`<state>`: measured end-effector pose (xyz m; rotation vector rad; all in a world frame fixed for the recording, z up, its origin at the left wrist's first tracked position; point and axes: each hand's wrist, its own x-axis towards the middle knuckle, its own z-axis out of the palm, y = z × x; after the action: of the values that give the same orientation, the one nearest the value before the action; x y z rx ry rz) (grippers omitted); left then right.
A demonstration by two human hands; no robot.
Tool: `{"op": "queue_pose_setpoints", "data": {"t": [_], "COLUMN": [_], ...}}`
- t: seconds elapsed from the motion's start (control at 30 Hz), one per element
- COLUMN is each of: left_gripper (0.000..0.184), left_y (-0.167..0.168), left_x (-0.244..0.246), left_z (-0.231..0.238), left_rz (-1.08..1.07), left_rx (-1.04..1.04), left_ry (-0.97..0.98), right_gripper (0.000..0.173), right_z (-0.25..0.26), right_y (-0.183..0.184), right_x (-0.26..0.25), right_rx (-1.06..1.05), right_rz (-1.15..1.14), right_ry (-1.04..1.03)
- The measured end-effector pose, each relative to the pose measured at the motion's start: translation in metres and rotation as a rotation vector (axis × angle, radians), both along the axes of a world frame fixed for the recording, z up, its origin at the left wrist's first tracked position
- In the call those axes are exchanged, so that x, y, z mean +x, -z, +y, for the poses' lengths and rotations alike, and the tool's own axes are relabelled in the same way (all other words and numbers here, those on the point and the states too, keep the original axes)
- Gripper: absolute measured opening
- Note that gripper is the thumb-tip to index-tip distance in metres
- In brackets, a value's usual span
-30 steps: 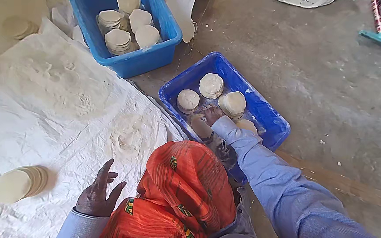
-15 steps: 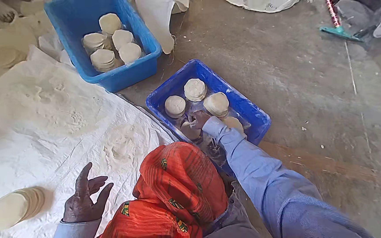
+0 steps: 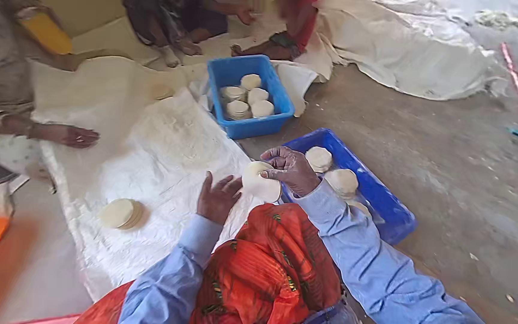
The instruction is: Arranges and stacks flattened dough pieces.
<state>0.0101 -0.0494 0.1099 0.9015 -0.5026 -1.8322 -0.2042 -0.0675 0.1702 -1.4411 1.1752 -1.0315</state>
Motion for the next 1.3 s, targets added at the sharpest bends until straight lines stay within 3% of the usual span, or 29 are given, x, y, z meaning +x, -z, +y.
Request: {"op": "queue_pose_setpoints", "data": {"t": [0.1, 0.2, 0.37, 0.5, 0.67, 0.77, 0.93, 1.03, 1.13, 1.3], "left_gripper": [0.094, 0.084, 0.079, 0.075, 0.026, 0.027, 0.023, 0.023, 0.024, 0.022], "left_y": [-0.002, -0.011, -0.006, -0.01, -0.009, -0.013, -0.013, -0.01, -0.008, -0.012], "left_x": [0.004, 0.011, 0.023, 0.028, 0.021, 0.011, 0.006, 0.007, 0.008, 0.008], "left_z": [0.011, 0.021, 0.02, 0.016, 0.022, 0.024, 0.031, 0.032, 0.031, 0.03], "left_rz": [0.325, 0.465, 0.47, 0.482, 0.305, 0.177, 0.194, 0.19, 0.187, 0.191], "left_rx": [0.059, 0.1, 0.08, 0.029, 0.037, 0.122, 0.103, 0.105, 0.093, 0.122], "left_ry": [-0.071, -0.172, -0.24, -0.227, -0.25, -0.281, -0.199, -0.179, -0.171, -0.187], "right_gripper": [0.038, 0.036, 0.025, 0.024, 0.027, 0.025, 0.027, 0.019, 0.008, 0.006], "right_z": [-0.002, -0.009, -0.006, -0.005, 0.008, 0.013, -0.001, -0.003, -0.004, -0.004], "right_y": [-0.002, 0.016, 0.028, 0.028, 0.046, 0.04, 0.023, 0.02, 0.02, 0.02], "right_x": [0.044, 0.067, 0.078, 0.065, 0.017, 0.013, 0.027, 0.032, 0.033, 0.038], "right_rx": [0.033, -0.031, -0.258, -0.289, -0.132, -0.102, 0.174, 0.284, 0.273, 0.111], "right_rz": [-0.075, 0.085, 0.417, 0.416, 0.327, 0.189, 0.017, -0.12, -0.124, 0.045], "right_ry": [-0.063, -0.025, 0.04, 0.122, 0.273, 0.171, -0.037, -0.096, -0.067, 0.004]}}
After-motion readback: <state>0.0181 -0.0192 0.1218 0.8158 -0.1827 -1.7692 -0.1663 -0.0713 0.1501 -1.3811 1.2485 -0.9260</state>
